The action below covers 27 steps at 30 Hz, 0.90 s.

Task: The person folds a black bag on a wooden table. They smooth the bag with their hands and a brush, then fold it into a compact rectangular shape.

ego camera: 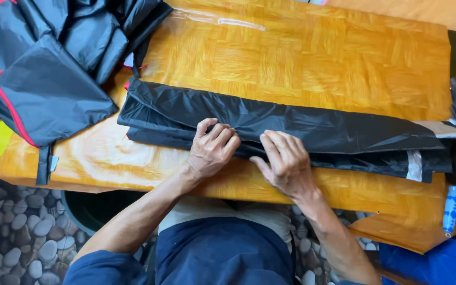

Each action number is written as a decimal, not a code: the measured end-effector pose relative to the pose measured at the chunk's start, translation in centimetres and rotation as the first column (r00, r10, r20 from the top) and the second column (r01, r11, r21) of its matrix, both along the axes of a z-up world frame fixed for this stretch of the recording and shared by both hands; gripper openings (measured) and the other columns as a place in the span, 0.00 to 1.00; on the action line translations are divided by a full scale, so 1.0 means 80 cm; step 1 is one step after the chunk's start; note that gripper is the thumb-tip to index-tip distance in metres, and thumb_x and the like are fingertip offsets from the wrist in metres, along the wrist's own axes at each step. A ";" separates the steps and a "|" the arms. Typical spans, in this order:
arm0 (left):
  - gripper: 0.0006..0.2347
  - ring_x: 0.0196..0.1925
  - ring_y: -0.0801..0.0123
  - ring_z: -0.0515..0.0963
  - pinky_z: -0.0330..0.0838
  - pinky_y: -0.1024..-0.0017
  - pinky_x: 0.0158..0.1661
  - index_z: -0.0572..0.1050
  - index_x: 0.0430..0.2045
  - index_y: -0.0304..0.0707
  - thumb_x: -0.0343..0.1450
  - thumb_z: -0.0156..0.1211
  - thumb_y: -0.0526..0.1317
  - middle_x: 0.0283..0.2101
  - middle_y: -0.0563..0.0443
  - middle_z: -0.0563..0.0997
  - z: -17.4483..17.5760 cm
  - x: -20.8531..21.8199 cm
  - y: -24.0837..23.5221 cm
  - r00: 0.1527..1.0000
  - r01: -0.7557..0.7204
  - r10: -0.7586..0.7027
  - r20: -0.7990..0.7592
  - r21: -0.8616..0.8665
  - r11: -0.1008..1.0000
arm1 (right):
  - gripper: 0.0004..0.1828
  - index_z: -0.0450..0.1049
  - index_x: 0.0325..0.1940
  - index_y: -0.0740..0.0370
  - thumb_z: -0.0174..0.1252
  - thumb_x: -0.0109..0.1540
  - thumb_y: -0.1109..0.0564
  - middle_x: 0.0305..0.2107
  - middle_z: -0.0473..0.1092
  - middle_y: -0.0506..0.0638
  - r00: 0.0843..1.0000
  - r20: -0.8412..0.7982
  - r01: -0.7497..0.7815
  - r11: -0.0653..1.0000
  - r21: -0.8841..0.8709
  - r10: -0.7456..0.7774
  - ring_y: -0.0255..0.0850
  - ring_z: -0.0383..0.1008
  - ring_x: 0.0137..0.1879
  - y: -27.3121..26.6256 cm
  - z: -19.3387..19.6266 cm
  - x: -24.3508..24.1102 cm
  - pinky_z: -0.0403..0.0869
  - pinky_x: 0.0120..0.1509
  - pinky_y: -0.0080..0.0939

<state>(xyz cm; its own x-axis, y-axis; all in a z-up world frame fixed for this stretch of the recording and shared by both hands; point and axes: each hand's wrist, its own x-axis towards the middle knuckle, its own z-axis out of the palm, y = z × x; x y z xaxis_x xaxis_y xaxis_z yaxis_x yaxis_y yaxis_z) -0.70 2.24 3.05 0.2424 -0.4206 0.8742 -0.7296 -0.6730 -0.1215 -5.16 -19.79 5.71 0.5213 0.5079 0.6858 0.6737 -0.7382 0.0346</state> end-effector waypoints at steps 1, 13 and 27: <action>0.09 0.35 0.61 0.79 0.70 0.59 0.53 0.73 0.24 0.36 0.76 0.50 0.31 0.28 0.47 0.73 0.001 0.001 0.000 1.000 -0.005 0.005 0.008 -0.009 1.000 | 0.23 0.75 0.53 0.68 0.65 0.61 0.49 0.46 0.71 0.60 1.000 0.002 -0.012 1.000 -0.023 0.012 0.55 0.76 0.50 0.008 -0.004 0.010 0.74 0.55 0.53; 0.09 0.37 0.55 0.81 0.71 0.64 0.42 0.76 0.30 0.37 0.76 0.52 0.41 0.32 0.43 0.77 -0.030 -0.029 0.023 0.962 0.043 -0.030 -0.270 0.041 0.998 | 0.14 0.81 0.44 0.58 0.57 0.58 0.69 0.31 0.71 0.49 0.991 -0.126 -0.007 0.961 0.277 0.043 0.48 0.74 0.35 0.019 -0.054 0.044 0.75 0.40 0.46; 0.07 0.33 0.63 0.80 0.72 0.66 0.43 0.76 0.19 0.50 0.68 0.56 0.44 0.24 0.53 0.80 -0.020 0.054 0.160 1.000 -0.030 0.030 0.009 0.519 0.854 | 0.10 0.79 0.40 0.55 0.59 0.58 0.67 0.29 0.67 0.45 0.993 -0.076 -0.080 0.991 0.107 0.088 0.44 0.71 0.34 0.021 -0.063 0.050 0.75 0.39 0.42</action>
<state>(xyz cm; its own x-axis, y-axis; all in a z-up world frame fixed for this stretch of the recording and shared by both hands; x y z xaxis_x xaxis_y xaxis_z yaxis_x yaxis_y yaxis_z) 3.64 15.05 1.42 0.2617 -0.8059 0.5311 -0.7099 -0.5335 -0.4598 -1.18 -18.08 0.70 0.5352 0.4807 0.6947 0.7310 -0.6756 -0.0957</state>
